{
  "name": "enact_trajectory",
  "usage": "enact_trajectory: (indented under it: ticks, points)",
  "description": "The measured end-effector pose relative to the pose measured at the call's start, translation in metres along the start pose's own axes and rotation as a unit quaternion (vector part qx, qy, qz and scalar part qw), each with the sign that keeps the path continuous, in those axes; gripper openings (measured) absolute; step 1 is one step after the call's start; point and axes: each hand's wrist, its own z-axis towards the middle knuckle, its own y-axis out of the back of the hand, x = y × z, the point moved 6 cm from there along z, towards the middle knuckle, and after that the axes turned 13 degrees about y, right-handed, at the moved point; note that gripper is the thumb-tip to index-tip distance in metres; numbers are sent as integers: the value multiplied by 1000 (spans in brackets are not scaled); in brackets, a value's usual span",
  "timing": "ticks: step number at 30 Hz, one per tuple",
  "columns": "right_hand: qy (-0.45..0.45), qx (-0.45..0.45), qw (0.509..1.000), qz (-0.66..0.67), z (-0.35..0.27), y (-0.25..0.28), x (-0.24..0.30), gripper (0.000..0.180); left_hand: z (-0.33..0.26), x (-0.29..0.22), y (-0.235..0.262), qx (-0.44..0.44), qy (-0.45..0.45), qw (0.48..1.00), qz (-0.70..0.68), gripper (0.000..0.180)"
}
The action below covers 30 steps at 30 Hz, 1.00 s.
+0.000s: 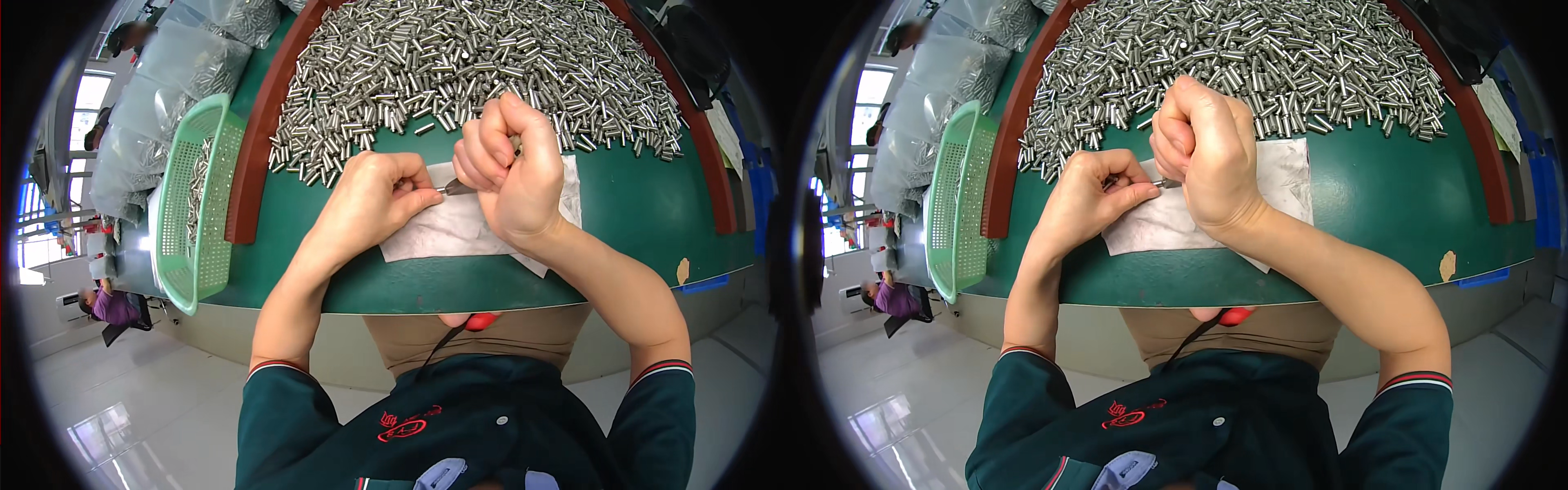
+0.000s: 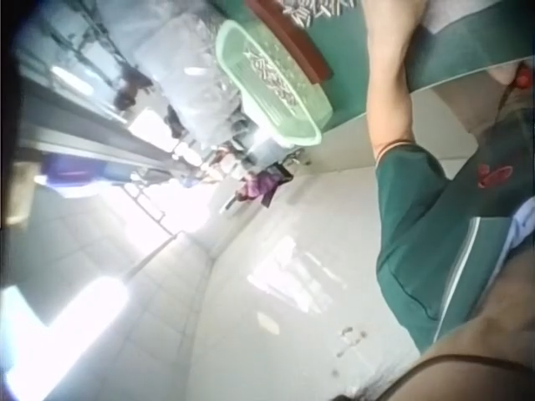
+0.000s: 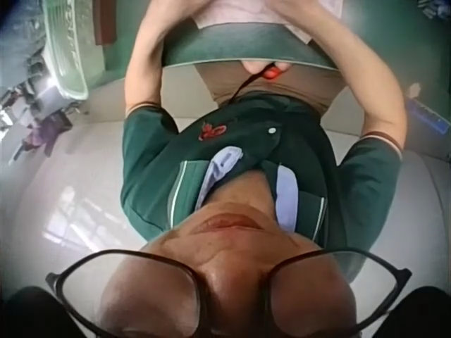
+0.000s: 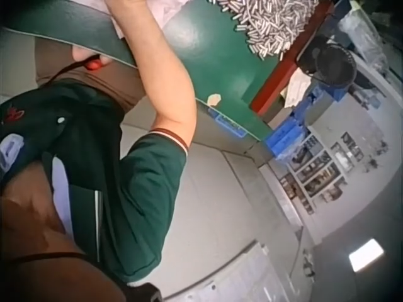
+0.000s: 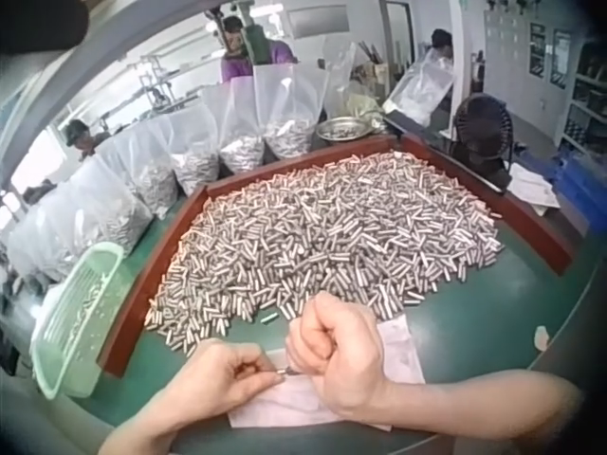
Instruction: Inspecting and sorting small metal cylindrical pins at a factory workbench using a small tool.
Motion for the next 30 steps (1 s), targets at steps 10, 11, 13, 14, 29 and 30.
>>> enact_trajectory:
  ticks: [10,11,13,14,29,30]
  points:
    - [7,1,1000,-12,0,-1,-1,35,2,1,0,0,-7,1000,-6,14]
    - [10,4,1000,-15,0,-2,-1,36,2,1,0,0,-6,1000,-6,14]
    - [10,7,1000,-18,-1,-4,-1,36,2,1,-1,1,-9,1000,8,13]
    - [16,13,999,-35,-1,-6,0,36,3,1,-1,1,-9,1000,8,13]
    - [-7,-6,1000,-29,7,-3,4,39,0,0,0,-9,-17,1000,21,14]
    - [-6,-3,1000,-16,7,-2,3,36,0,-1,0,-7,-16,1000,20,14]
